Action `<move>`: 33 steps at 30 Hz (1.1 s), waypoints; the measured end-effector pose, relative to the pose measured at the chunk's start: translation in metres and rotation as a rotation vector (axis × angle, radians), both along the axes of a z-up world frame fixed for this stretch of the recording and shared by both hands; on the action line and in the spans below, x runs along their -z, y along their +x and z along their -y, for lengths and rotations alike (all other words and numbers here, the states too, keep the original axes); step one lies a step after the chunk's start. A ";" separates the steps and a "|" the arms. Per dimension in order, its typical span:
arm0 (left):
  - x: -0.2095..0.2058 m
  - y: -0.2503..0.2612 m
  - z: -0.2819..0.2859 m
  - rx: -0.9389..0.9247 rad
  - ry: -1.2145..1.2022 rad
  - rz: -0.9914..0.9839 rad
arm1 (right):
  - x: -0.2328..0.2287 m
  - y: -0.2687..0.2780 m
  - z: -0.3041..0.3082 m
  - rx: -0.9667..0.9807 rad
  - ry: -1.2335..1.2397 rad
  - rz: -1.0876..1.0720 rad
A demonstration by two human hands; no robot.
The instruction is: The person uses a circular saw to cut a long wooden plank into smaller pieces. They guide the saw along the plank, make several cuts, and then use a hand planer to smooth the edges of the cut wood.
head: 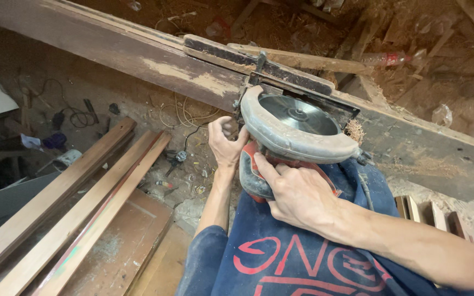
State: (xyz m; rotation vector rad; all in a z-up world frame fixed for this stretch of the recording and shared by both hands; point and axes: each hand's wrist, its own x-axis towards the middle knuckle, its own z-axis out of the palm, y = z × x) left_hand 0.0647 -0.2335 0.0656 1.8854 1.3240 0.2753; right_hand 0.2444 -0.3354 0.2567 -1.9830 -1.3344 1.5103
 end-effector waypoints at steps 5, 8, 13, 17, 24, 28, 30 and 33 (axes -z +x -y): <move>-0.017 0.027 0.001 -0.274 -0.274 -0.132 | 0.001 -0.001 0.001 -0.005 0.048 0.037; -0.024 0.036 -0.004 -0.377 -0.339 -0.132 | 0.001 0.000 0.001 -0.008 0.050 0.033; -0.027 0.031 -0.010 -0.440 -0.686 -0.104 | 0.000 0.000 0.002 0.001 0.065 0.035; -0.020 0.024 -0.010 -0.280 -0.455 0.048 | 0.000 0.000 0.002 -0.007 0.062 0.026; -0.020 0.009 -0.025 0.521 0.165 -0.201 | 0.001 0.000 0.003 0.018 0.097 0.029; -0.023 0.012 -0.030 0.113 -0.199 -0.280 | 0.001 -0.001 0.002 0.013 0.061 0.009; -0.020 0.016 -0.029 -0.210 -0.660 -0.203 | 0.002 -0.001 0.001 0.014 0.064 0.016; -0.014 0.018 -0.024 -0.544 -1.011 0.014 | 0.002 -0.001 0.002 0.016 0.084 0.025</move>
